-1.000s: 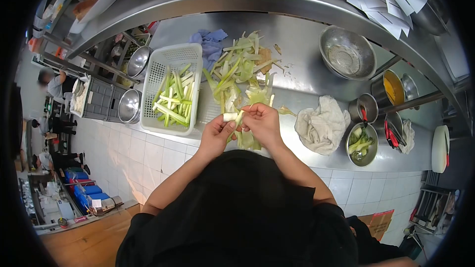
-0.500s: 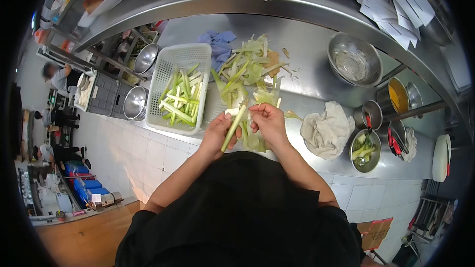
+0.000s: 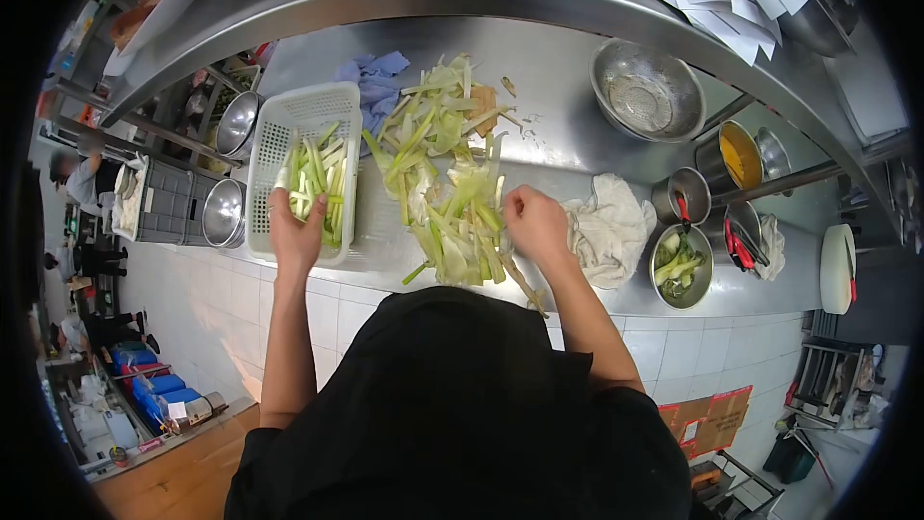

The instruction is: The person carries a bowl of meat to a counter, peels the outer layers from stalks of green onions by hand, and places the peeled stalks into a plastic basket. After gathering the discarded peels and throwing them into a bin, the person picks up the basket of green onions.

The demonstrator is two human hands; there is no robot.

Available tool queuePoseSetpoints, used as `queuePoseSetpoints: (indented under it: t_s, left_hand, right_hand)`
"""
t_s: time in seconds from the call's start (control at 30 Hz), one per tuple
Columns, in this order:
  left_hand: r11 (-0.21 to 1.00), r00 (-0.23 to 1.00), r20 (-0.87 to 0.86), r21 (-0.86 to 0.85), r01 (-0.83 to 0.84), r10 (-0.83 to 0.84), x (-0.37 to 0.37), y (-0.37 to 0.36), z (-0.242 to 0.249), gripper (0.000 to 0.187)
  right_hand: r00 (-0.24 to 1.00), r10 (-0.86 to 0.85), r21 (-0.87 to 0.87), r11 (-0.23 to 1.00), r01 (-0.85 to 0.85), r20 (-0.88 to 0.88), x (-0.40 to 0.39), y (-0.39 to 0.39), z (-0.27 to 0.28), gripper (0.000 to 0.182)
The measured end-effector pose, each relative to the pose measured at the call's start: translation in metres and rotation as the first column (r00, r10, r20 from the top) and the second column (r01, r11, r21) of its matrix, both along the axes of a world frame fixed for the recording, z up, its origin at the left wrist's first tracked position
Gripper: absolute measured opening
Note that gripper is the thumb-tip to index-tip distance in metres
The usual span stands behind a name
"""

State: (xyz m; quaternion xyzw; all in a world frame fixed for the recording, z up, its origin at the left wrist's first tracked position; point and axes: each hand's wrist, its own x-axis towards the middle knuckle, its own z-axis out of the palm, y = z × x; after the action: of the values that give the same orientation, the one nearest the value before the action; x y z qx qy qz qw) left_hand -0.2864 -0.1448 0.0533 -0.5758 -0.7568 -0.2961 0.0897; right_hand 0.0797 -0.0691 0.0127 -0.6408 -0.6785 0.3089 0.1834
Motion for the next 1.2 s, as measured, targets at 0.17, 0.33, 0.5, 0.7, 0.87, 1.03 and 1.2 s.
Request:
queuePoseSetpoints:
  t_s: [0.17, 0.33, 0.5, 0.7, 0.87, 1.03, 1.2]
  left_hand:
    - [0.954, 0.807, 0.549, -0.056, 0.294, -0.217, 0.083, 0.001, -0.003, 0.034]
    - [0.771, 0.726, 0.604, -0.271, 0.576, -0.329, 0.129, 0.001, -0.006, 0.033]
    - [0.638, 0.421, 0.903, -0.277, 0.719, -0.083, 0.145, 0.007, -0.028, 0.036]
    - [0.655, 0.026, 0.946, -0.244, 0.715, 0.325, 0.161, 0.013, -0.028, 0.038]
    - [0.617, -0.072, 0.945, -0.149, 0.772, 0.319, 0.149, 0.008, -0.019, 0.032]
    - [0.634, -0.145, 0.934, -0.102, 0.767, 0.326, 0.127, 0.006, -0.034, 0.034]
    - [0.681, -0.037, 0.948, -0.2, 0.704, 0.317, 0.108, -0.004, -0.033, 0.035]
  right_hand:
    - [0.985, 0.138, 0.023, 0.99, -0.142, 0.103, -0.002, -0.015, -0.038, 0.028]
    - [0.971, 0.179, 0.055, 0.98, -0.19, 0.157, -0.001, -0.008, -0.04, 0.028]
    - [0.66, -0.436, -0.614, 0.787, -0.05, -0.612, 0.017, -0.02, 0.002, 0.026]
    - [0.772, -0.224, -0.457, 0.884, -0.095, -0.594, -0.019, -0.064, 0.002, 0.028]
    - [0.936, 0.216, -0.051, 0.97, -0.239, -0.277, -0.027, -0.065, 0.013, 0.026]
    - [0.791, 0.404, 0.033, 0.898, -0.439, -0.459, -0.017, -0.043, 0.004, 0.023]
    - [0.42, -0.246, -0.313, 0.945, -0.097, -0.874, 0.026, -0.004, 0.025, 0.021]
